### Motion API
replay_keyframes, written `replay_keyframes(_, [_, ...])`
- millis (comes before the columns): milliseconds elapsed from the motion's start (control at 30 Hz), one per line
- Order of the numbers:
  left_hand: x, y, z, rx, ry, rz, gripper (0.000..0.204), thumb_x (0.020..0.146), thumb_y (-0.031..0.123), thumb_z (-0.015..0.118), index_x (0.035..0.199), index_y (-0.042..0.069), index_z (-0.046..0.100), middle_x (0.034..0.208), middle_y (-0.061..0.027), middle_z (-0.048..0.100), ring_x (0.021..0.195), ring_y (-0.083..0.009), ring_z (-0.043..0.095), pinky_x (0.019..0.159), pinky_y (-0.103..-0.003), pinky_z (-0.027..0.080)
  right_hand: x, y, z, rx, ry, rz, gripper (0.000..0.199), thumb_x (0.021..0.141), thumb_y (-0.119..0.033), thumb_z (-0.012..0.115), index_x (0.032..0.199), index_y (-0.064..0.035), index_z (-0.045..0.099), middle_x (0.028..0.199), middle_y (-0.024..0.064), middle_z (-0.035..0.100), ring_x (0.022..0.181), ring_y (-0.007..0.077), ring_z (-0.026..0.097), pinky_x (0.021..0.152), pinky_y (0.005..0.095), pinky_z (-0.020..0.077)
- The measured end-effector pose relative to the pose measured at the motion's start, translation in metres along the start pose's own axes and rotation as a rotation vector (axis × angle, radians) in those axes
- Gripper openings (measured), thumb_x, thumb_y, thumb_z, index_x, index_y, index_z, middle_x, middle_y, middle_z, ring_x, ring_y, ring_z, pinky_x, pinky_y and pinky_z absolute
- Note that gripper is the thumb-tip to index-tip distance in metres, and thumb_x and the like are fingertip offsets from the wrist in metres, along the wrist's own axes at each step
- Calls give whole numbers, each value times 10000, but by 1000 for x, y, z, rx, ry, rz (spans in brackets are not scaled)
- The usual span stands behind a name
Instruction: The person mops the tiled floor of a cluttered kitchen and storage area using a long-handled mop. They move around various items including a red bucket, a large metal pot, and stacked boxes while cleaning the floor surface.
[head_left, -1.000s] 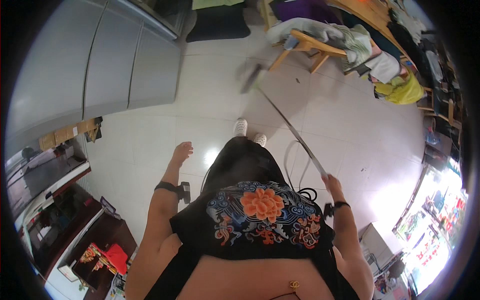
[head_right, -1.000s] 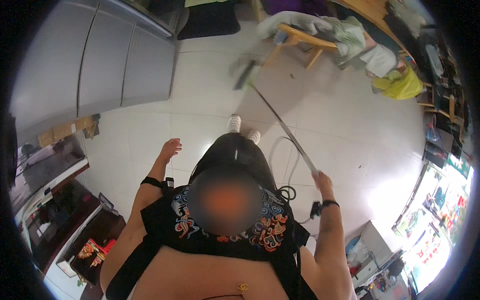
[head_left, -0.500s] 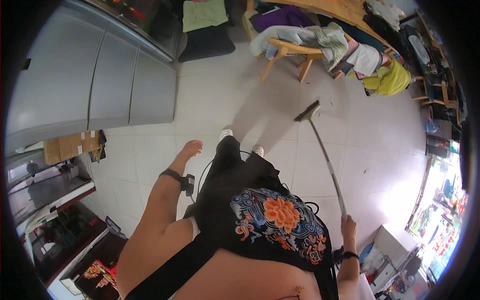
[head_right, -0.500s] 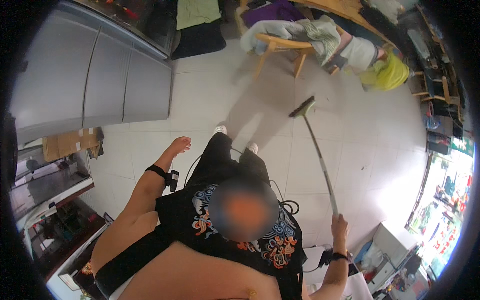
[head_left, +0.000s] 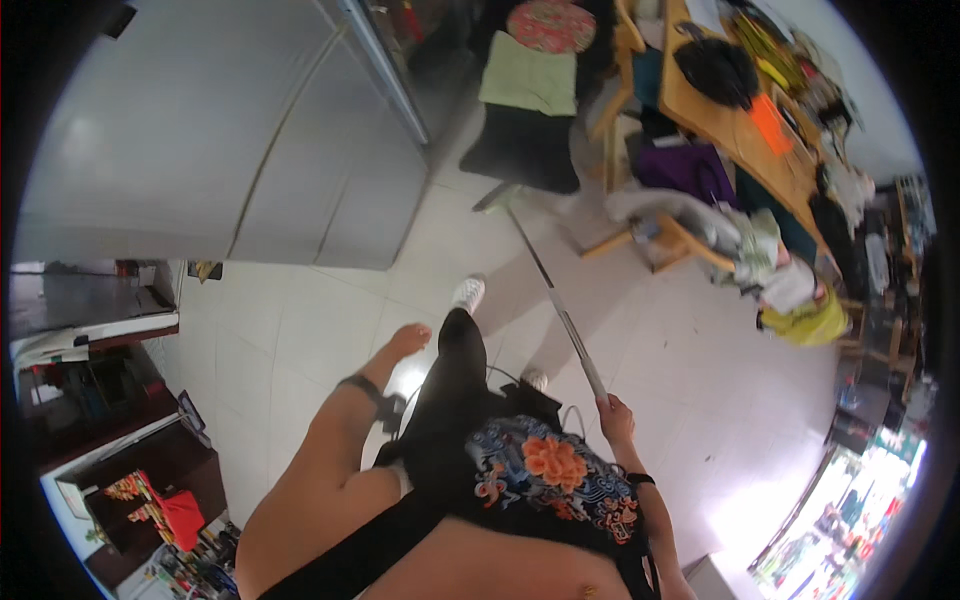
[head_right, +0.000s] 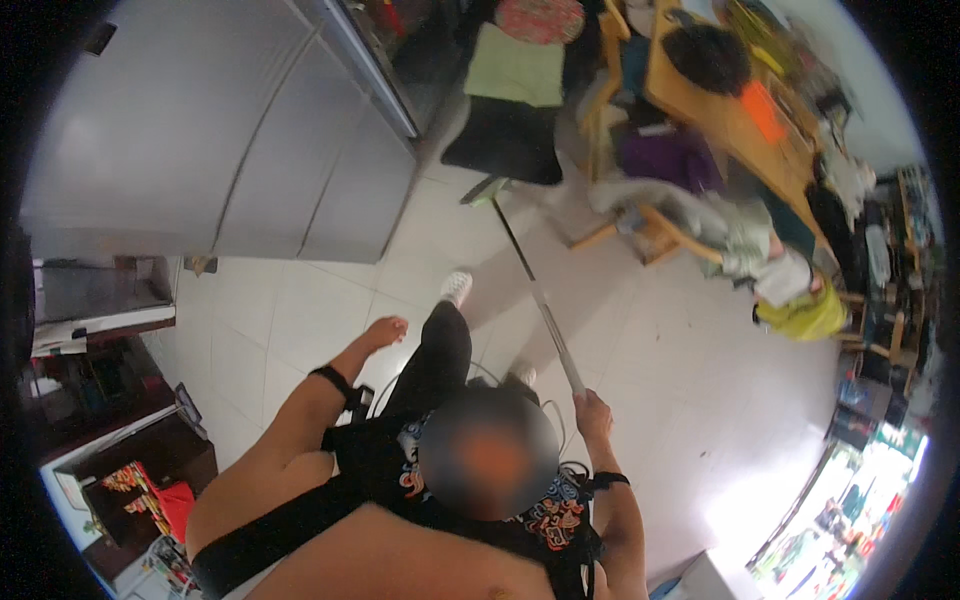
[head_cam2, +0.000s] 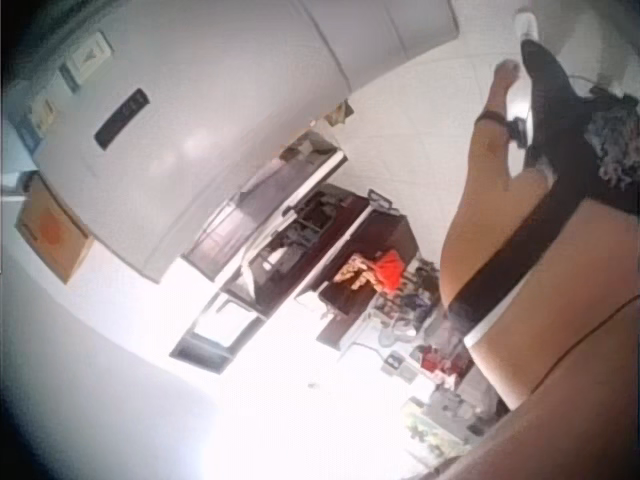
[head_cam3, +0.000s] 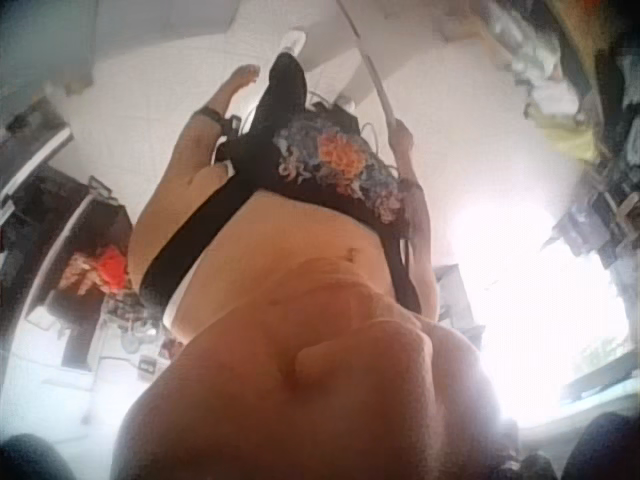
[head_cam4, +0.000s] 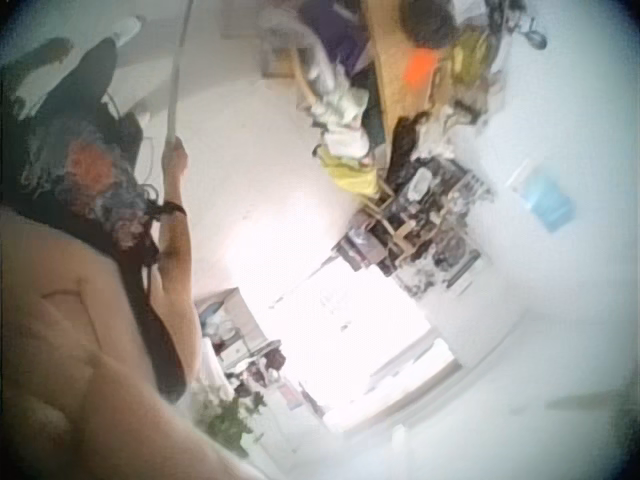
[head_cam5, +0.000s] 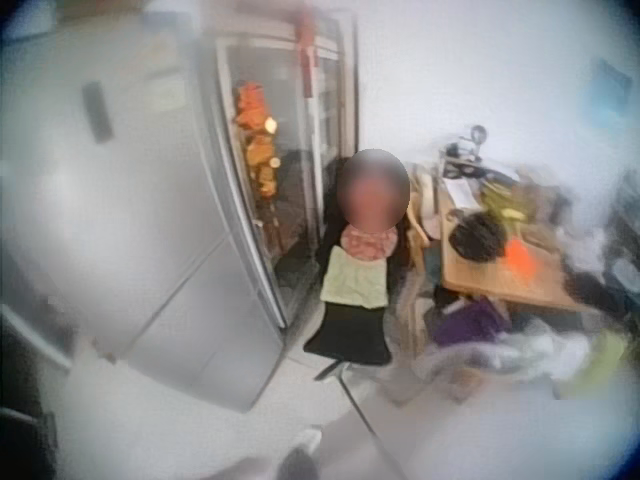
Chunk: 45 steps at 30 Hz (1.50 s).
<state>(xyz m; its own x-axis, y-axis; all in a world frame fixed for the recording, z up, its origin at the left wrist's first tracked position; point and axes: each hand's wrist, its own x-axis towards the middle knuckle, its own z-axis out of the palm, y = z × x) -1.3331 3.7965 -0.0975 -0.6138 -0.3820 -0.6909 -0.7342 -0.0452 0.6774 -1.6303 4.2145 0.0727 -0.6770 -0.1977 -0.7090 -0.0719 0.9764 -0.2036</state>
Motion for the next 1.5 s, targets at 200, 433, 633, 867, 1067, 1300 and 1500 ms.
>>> replay_keyframes(200, [-31,-21,-106,-160,89,-404,340,894,312,509,1163,110,559,970,-68,628,813,-158,587,667,-315,465,150,-203,31,-117,128,-168,449,859,-472,471,1148,-149,586,1002,172,634,955,380,587,809,463,456])
replay_keyframes(433, [-73,-50,-174,-397,297,-576,200,871,205,549,1016,80,608,846,-43,629,711,-145,601,565,-256,462,292,-421,57,156,-97,-281,406,885,-426,442,1068,-79,549,906,162,582,820,320,558,706,438,445])
replay_keyframes(633, [-24,-16,-196,-335,136,-550,249,874,246,551,1054,80,596,862,-40,630,744,-136,606,575,-236,434,367,-391,130,177,10,-729,354,928,-349,411,1016,-19,504,548,119,513,368,231,487,391,357,411])
replay_keyframes(867, [16,20,-173,-324,53,-414,296,857,241,587,1072,38,583,902,-62,628,782,-157,618,639,-250,487,223,-311,97,50,-155,-91,486,889,-470,387,1265,-170,452,1114,233,574,1055,414,531,867,502,427])
replay_keyframes(1067, [50,63,-174,-215,-5,-319,292,843,195,572,1069,12,580,899,-70,629,763,-151,621,686,-268,507,121,-178,68,-35,-116,156,471,889,-481,381,1249,-193,478,1051,210,608,1010,418,551,852,503,424])
replay_keyframes(1300, [69,66,-166,-3,-167,-290,266,839,177,557,1026,-11,583,876,-89,629,738,-152,625,666,-260,511,10,-113,78,232,23,188,459,877,-438,484,1226,-144,543,913,205,642,877,366,624,749,436,480])
replay_keyframes(1500, [80,80,-167,93,-186,-208,258,875,204,509,1058,34,575,858,-50,635,736,-137,635,615,-260,488,147,-178,58,320,152,51,489,874,-443,485,1224,-106,543,995,216,625,944,355,609,799,427,471])
